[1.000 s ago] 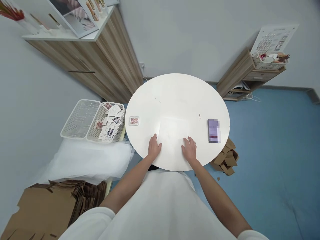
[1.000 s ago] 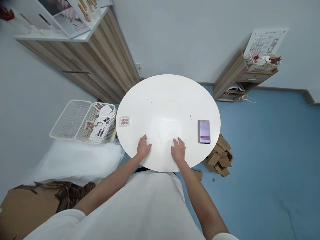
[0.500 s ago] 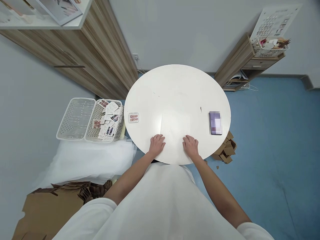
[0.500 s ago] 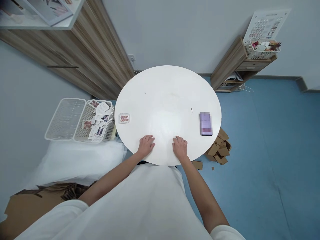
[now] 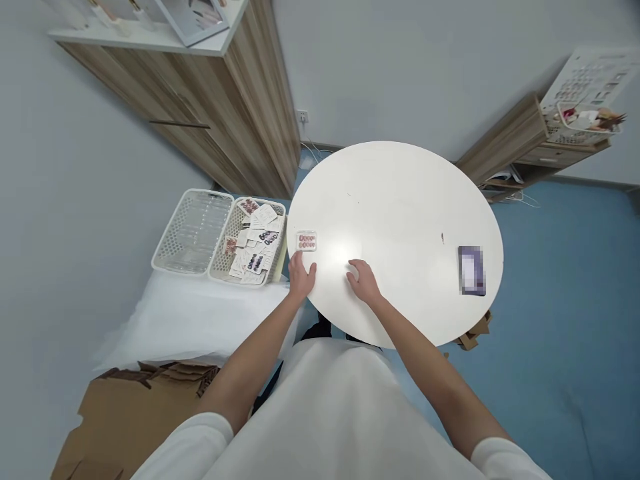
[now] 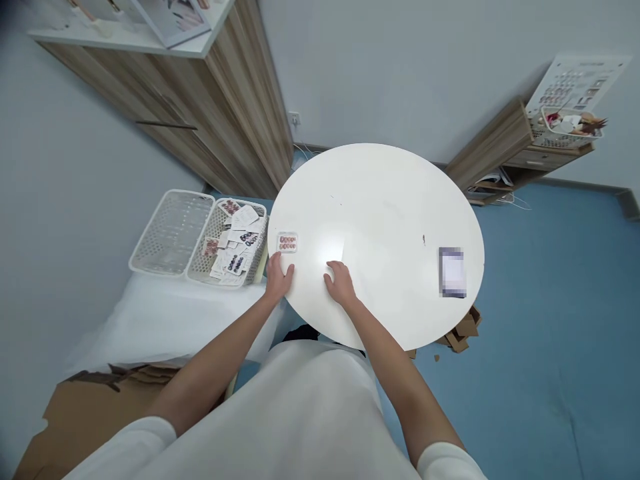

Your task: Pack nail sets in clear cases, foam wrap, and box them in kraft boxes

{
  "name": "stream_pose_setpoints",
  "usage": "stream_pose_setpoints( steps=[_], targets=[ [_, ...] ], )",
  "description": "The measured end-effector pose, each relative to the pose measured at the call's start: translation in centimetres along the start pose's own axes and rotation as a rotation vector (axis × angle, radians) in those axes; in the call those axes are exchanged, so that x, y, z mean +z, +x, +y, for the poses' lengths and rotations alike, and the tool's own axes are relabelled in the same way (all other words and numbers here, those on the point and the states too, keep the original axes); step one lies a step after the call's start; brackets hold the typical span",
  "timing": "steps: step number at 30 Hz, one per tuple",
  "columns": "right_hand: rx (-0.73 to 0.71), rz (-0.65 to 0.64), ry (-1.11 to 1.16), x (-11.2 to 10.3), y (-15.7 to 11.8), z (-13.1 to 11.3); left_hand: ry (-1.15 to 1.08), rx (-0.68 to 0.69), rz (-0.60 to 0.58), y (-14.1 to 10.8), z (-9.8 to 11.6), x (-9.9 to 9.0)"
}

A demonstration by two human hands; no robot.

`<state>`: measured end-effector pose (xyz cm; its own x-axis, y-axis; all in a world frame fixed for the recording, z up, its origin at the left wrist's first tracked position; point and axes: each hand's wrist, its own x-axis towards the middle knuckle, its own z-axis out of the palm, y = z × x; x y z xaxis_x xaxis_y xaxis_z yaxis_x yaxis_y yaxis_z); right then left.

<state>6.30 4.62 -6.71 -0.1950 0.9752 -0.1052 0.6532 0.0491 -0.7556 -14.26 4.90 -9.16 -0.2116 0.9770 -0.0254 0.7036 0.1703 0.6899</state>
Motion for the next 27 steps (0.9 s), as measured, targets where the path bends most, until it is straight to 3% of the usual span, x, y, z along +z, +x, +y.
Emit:
stream_pose_setpoints(
  steps=[3,6,9,12,16,20,24,27],
  targets=[
    [0.069,-0.120,0.165,3.0,3.7,-2.7,-0.120,-0.085,-0.054,2.9,-2.1,-1.2],
    [0.169,-0.190,0.304,5.6,6.3,-4.3,-0.190,-0.178,-0.102,4.6,-2.8,-1.5],
    [0.221,-0.216,0.374,7.3,7.6,-4.8,-0.183,-0.197,-0.147,5.0,-2.6,-1.4],
    [0.221,-0.165,0.395,7.7,7.3,-4.5,-0.206,-0.196,-0.166,4.4,-2.0,-1.2],
    [0.166,-0.015,0.336,5.5,3.4,-2.2,-0.269,-0.088,-0.203,1.4,0.1,0.0],
    [0.167,0.098,0.189,0.9,-3.6,1.5,-0.286,0.102,-0.348,-3.1,3.7,2.4],
    [0.204,0.148,0.054,-3.0,-10.1,5.0,-0.256,0.225,-0.491,-7.2,7.1,5.0],
    [0.218,0.153,-0.006,-4.6,-12.9,6.7,-0.223,0.281,-0.543,-9.4,8.7,6.5]
  ],
)
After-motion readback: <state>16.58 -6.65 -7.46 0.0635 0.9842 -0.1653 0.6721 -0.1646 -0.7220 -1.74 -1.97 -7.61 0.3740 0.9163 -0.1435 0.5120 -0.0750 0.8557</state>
